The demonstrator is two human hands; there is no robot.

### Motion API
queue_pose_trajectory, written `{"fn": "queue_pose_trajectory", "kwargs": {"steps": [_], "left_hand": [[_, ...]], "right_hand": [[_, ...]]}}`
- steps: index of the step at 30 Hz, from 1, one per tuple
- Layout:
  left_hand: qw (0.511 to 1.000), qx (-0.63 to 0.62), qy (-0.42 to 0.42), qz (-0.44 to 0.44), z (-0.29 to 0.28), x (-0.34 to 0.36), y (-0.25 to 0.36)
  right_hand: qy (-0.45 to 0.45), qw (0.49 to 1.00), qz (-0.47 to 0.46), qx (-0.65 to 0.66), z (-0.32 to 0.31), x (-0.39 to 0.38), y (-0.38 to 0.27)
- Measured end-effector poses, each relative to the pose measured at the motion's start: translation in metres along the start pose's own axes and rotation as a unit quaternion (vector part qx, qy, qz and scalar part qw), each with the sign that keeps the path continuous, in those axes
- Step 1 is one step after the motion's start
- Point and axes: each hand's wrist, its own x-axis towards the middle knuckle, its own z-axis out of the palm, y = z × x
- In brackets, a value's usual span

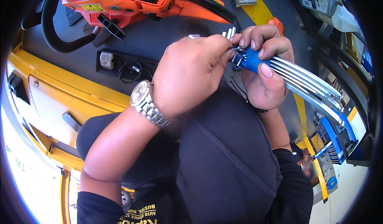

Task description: The person is repairing a chainsaw. They use a screwdriver and an Allen key to adjust and tighten components inside the chainsaw's housing.

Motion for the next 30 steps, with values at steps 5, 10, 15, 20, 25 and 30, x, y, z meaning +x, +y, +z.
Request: {"fn": "queue_pose_trajectory", "kwargs": {"steps": [5, 10, 15, 20, 25, 30], "left_hand": [[0.986, -0.167, 0.014, 0.002, 0.0, 0.0, -0.007], [0.99, -0.141, 0.003, 0.019, -0.005, 0.004, -0.007], [0.996, -0.048, 0.014, 0.068, 0.005, -0.002, -0.004], [0.981, 0.07, 0.068, 0.171, 0.013, -0.009, -0.004], [0.973, 0.061, 0.05, 0.217, 0.01, -0.01, -0.013], [0.972, 0.029, -0.008, 0.231, 0.003, -0.011, -0.012]], "right_hand": [[0.058, 0.994, 0.005, 0.092, 0.001, 0.004, 0.004], [0.096, 0.965, 0.081, 0.23, -0.008, 0.005, 0.004], [0.056, 0.965, 0.085, 0.24, -0.005, 0.004, 0.006], [0.013, 0.961, 0.083, 0.263, -0.003, 0.009, 0.006], [-0.031, 0.964, 0.072, 0.254, -0.006, 0.009, 0.008], [-0.054, 0.947, 0.091, 0.302, -0.008, 0.004, 0.01]]}}
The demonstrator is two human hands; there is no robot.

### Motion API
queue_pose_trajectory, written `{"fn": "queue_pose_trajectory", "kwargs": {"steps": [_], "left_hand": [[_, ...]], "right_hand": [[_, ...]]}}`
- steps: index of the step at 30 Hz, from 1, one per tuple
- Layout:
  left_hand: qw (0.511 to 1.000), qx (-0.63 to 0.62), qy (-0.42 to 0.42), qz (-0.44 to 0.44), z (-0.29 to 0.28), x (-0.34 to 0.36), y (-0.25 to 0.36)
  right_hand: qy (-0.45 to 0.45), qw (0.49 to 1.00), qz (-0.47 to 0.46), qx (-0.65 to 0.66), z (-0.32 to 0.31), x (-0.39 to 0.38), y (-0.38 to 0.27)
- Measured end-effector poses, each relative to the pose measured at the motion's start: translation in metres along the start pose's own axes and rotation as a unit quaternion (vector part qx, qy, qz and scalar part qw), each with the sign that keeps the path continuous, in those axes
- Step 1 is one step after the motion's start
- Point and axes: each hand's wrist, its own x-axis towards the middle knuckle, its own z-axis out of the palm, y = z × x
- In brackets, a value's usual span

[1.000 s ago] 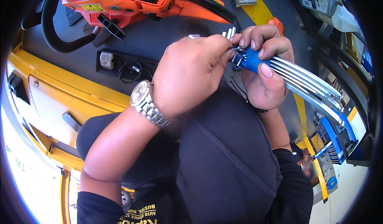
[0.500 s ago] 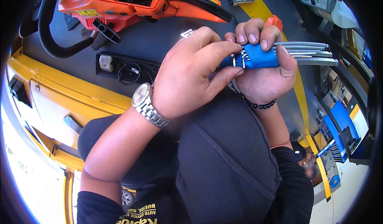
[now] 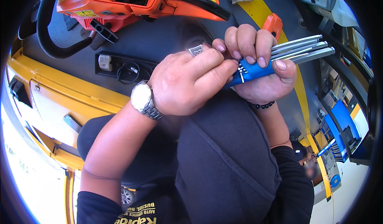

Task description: The person is repairing a chainsaw. They use a screwdriver and an Allen key to adjust and tighten components inside the chainsaw's housing.

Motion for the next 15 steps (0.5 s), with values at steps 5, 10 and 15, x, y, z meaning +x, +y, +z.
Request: {"fn": "queue_pose_trajectory", "kwargs": {"steps": [5, 10, 15], "left_hand": [[0.977, -0.183, 0.022, -0.103, -0.001, 0.009, 0.0], [0.98, -0.121, 0.048, -0.147, -0.009, 0.013, -0.006], [0.997, -0.028, 0.024, -0.069, -0.005, 0.014, 0.008]], "right_hand": [[-0.014, 0.991, 0.059, 0.12, -0.009, -0.001, 0.0], [0.071, 0.99, 0.06, 0.11, -0.013, -0.002, 0.004], [0.079, 0.994, 0.041, 0.056, -0.012, 0.001, 0.005]]}}
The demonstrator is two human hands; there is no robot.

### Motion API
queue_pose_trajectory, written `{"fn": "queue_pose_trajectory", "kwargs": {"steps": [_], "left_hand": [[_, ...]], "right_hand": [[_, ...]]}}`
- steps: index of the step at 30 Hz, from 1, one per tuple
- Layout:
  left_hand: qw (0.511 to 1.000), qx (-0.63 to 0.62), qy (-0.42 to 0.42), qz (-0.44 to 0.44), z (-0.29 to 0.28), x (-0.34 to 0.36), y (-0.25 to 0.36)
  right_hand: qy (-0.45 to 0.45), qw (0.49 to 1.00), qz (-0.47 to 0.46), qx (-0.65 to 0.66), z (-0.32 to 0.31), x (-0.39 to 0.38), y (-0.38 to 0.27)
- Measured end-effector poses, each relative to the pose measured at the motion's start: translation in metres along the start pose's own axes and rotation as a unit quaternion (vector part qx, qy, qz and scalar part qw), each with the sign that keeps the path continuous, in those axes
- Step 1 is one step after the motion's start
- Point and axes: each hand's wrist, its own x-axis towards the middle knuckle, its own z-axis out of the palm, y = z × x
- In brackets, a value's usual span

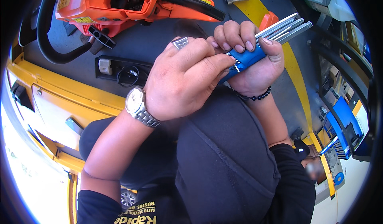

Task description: The person is repairing a chainsaw. They use a screwdriver and an Allen key to adjust and tighten components inside the chainsaw's housing.

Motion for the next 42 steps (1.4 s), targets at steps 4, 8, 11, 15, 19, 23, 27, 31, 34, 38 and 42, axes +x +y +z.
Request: {"fn": "queue_pose_trajectory", "kwargs": {"steps": [4, 8, 11, 15, 19, 23, 27, 31, 34, 38, 42], "left_hand": [[0.999, -0.001, 0.038, -0.036, 0.009, 0.002, 0.004], [1.0, 0.027, 0.002, 0.001, 0.007, 0.0, -0.007], [1.0, -0.016, -0.006, -0.017, 0.006, 0.004, -0.002], [0.999, 0.008, -0.027, 0.017, 0.002, 0.01, -0.004], [0.998, 0.027, -0.059, 0.022, -0.002, 0.011, -0.001], [0.997, 0.017, -0.066, 0.02, 0.001, 0.009, 0.002], [0.991, -0.114, -0.043, -0.051, 0.009, 0.003, -0.016], [0.994, -0.023, -0.056, -0.089, 0.011, 0.003, -0.006], [0.994, 0.01, -0.089, -0.063, 0.01, 0.005, -0.007], [0.995, -0.057, -0.081, -0.026, 0.007, 0.004, -0.013], [0.986, -0.097, -0.136, -0.023, 0.001, -0.006, 0.006]], "right_hand": [[0.018, 1.0, -0.002, 0.013, 0.001, -0.003, 0.001], [0.032, 0.999, -0.003, 0.002, 0.004, -0.005, 0.0], [0.035, 0.999, 0.0, -0.015, 0.006, -0.004, -0.004], [0.064, 0.998, 0.022, -0.004, 0.008, -0.002, -0.01], [0.071, 0.996, 0.05, -0.035, 0.007, 0.0, -0.013], [0.077, 0.994, 0.073, -0.023, 0.009, -0.001, -0.017], [0.144, 0.986, 0.081, 0.03, 0.009, -0.005, -0.008], [0.243, 0.964, 0.105, -0.003, 0.01, -0.014, 0.001], [0.266, 0.959, 0.092, -0.025, 0.012, -0.016, -0.001], [0.241, 0.966, 0.093, -0.032, 0.013, -0.011, -0.005], [0.22, 0.972, 0.068, 0.037, -0.037, 0.0, -0.03]]}}
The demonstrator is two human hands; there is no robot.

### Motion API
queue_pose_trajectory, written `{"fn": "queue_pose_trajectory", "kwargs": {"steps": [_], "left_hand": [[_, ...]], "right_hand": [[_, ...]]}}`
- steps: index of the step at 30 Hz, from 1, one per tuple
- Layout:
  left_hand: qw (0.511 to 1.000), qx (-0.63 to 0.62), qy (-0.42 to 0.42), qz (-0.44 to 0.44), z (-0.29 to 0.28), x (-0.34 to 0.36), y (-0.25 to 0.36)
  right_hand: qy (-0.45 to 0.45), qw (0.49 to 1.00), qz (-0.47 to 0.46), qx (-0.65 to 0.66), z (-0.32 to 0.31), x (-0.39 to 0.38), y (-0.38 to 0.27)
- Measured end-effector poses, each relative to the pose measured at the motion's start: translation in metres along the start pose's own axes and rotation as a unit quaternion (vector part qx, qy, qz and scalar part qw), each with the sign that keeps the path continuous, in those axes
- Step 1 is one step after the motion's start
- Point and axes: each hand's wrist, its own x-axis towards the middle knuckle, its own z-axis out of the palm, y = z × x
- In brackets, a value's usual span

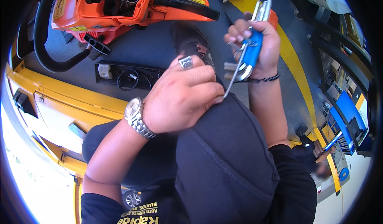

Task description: The person is repairing a chainsaw. They use a screwdriver and an Allen key to adjust and tighten components inside the chainsaw's housing.

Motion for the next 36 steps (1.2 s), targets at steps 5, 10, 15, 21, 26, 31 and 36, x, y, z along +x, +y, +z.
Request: {"fn": "queue_pose_trajectory", "kwargs": {"steps": [5, 10, 15, 21, 26, 31, 36], "left_hand": [[0.979, -0.193, -0.055, -0.032, -0.034, -0.009, -0.002], [0.951, -0.287, 0.019, -0.109, -0.049, -0.014, -0.008], [0.939, -0.237, 0.081, -0.235, -0.03, -0.004, 0.001], [0.924, -0.231, 0.146, -0.269, -0.012, 0.001, 0.008], [0.876, -0.296, 0.176, -0.337, -0.009, 0.002, 0.009], [0.86, -0.387, 0.192, -0.271, -0.011, 0.004, 0.005], [0.875, -0.402, 0.207, -0.172, -0.016, -0.001, -0.008]], "right_hand": [[0.159, 0.978, -0.133, -0.02, -0.115, 0.022, -0.116], [0.541, 0.792, -0.179, -0.219, -0.21, 0.023, -0.11], [0.593, 0.67, -0.065, -0.442, -0.278, 0.01, -0.057], [0.577, 0.416, -0.145, -0.688, -0.255, 0.004, -0.037], [0.01, 0.723, -0.226, -0.653, -0.058, -0.019, 0.006], [-0.198, 0.535, -0.371, -0.733, 0.023, -0.02, 0.019], [-0.073, 0.76, -0.358, -0.537, 0.034, -0.025, 0.014]]}}
